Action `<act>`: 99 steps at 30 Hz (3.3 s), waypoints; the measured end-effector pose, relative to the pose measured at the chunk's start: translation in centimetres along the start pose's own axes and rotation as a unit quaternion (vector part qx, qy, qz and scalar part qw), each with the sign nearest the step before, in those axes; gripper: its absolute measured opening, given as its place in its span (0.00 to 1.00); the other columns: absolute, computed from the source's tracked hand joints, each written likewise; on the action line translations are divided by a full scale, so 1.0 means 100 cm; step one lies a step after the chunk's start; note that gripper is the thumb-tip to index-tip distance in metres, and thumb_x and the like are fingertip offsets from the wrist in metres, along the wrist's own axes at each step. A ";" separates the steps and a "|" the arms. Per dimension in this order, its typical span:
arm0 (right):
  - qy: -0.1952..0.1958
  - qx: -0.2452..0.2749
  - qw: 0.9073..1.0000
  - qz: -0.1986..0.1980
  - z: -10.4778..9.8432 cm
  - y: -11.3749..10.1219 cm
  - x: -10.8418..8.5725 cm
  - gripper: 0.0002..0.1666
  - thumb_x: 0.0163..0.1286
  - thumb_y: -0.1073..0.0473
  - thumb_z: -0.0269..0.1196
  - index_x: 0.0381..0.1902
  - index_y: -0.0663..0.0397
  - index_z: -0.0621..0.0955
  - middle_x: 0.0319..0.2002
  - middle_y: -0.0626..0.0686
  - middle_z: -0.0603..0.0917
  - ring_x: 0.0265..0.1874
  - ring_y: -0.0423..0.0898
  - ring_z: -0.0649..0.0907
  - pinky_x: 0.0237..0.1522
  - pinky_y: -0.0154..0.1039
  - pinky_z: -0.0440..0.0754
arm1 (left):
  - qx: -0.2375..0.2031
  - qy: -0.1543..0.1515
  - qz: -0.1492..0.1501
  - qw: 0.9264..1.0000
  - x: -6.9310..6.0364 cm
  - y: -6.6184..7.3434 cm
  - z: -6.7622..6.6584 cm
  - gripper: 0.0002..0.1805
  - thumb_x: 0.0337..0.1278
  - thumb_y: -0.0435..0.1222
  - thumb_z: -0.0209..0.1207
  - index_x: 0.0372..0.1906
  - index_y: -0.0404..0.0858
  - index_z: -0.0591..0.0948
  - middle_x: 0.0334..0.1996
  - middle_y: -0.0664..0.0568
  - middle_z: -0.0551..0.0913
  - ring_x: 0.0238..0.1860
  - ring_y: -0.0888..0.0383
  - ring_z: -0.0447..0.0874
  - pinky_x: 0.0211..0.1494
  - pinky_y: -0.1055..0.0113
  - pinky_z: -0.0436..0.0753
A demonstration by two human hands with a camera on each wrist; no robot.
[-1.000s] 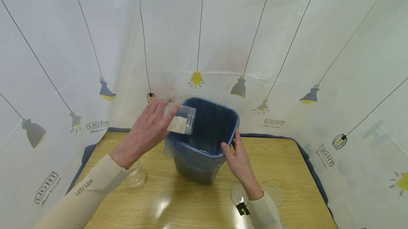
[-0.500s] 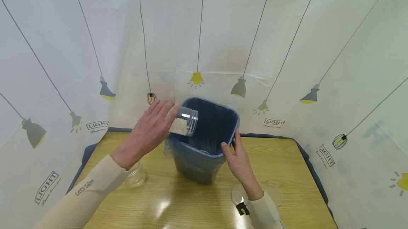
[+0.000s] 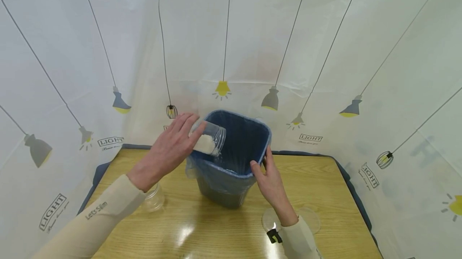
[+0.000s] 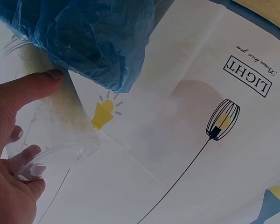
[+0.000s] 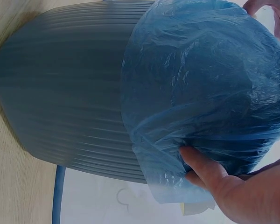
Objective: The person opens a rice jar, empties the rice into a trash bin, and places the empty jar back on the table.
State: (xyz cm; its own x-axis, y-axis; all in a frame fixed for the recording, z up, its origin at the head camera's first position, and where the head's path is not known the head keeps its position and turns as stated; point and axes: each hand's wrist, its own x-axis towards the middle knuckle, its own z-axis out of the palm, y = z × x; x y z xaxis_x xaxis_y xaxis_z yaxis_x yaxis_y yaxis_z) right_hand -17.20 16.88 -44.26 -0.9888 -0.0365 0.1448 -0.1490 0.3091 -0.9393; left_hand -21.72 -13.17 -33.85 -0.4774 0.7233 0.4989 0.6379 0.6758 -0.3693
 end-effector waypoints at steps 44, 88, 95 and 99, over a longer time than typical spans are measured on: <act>0.001 0.018 1.000 -0.020 0.000 0.001 -0.001 0.46 0.82 0.46 0.54 0.85 0.44 0.43 0.84 0.56 0.47 0.78 0.66 0.57 0.70 0.65 0.65 | 0.048 -0.056 0.041 0.996 -0.001 -0.001 -0.004 0.47 0.48 0.22 0.74 0.76 0.36 0.69 0.72 0.34 0.69 0.79 0.39 0.56 0.81 0.44 0.51; -0.006 0.022 1.000 -0.019 0.000 0.001 -0.001 0.47 0.82 0.46 0.54 0.85 0.45 0.43 0.84 0.55 0.45 0.78 0.66 0.59 0.68 0.63 0.68 | 0.084 -0.081 0.034 0.993 0.003 -0.004 -0.009 0.40 0.49 0.30 0.77 0.68 0.37 0.71 0.68 0.34 0.71 0.76 0.37 0.60 0.79 0.37 0.53; -0.006 0.021 1.000 -0.017 -0.001 0.001 -0.001 0.47 0.82 0.46 0.54 0.85 0.45 0.42 0.84 0.55 0.45 0.78 0.66 0.59 0.69 0.62 0.68 | 0.075 -0.086 0.028 0.993 -0.001 -0.004 -0.008 0.41 0.49 0.25 0.74 0.70 0.37 0.71 0.70 0.34 0.70 0.76 0.37 0.59 0.80 0.39 0.43; -0.006 0.019 1.000 -0.015 -0.001 0.001 0.000 0.47 0.83 0.46 0.54 0.85 0.44 0.42 0.84 0.55 0.45 0.78 0.66 0.59 0.69 0.63 0.67 | 0.068 -0.070 0.023 0.995 -0.001 -0.004 -0.007 0.40 0.49 0.25 0.74 0.70 0.36 0.71 0.70 0.34 0.71 0.74 0.37 0.62 0.81 0.39 0.42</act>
State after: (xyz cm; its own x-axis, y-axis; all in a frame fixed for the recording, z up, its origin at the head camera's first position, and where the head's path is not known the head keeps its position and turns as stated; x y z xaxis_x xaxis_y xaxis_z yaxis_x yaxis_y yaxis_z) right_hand -17.16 16.97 -44.35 -0.9840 -0.0563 0.1688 -0.1778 0.2705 -0.9462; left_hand -21.53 -13.65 -33.22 -0.5345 0.7604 0.3689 0.5777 0.6473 -0.4973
